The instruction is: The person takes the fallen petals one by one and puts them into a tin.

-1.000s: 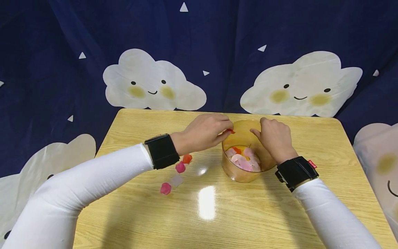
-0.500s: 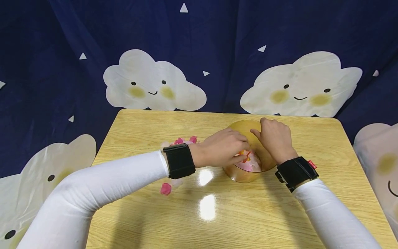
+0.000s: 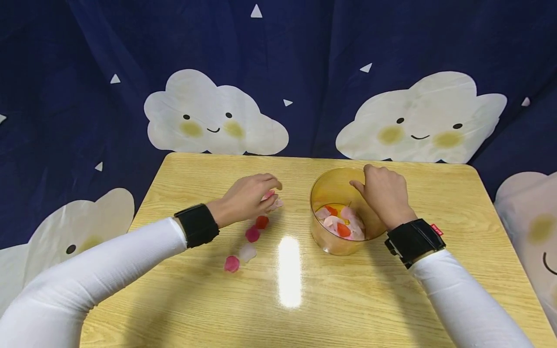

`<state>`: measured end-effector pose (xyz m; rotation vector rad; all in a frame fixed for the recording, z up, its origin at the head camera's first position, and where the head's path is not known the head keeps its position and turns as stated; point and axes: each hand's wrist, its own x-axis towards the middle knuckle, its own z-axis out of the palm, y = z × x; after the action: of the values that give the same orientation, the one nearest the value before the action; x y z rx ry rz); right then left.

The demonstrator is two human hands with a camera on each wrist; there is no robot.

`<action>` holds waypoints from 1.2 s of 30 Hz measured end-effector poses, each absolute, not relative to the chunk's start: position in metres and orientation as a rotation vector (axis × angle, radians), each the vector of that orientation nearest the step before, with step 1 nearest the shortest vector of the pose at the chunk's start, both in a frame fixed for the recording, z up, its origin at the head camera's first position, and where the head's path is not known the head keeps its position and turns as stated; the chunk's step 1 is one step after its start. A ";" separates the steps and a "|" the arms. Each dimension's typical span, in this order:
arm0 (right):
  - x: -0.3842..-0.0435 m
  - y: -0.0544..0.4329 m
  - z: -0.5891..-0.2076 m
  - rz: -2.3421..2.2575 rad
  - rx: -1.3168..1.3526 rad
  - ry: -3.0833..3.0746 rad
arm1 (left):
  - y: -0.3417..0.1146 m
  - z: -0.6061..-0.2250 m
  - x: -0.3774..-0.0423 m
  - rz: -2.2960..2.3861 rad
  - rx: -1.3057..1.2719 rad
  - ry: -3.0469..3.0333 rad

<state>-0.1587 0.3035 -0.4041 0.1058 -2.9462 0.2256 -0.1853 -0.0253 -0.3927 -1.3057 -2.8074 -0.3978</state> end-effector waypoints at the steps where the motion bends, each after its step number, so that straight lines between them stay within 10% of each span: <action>1: -0.159 0.304 -0.404 0.223 0.105 -2.948 | -0.035 -0.401 -0.185 -0.387 -1.286 -2.833; 14: -0.158 0.302 -0.402 0.214 0.094 -2.955 | -0.086 -0.487 -0.162 -0.234 -1.152 -3.092; 36: -0.157 0.302 -0.402 0.219 0.090 -2.968 | -0.074 -0.465 -0.160 -0.471 -1.150 -3.015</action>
<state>-0.1572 0.3016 -0.4019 0.0895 -2.9681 0.2191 -0.1604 -0.0736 -0.4646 -1.1501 -3.0150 -0.4709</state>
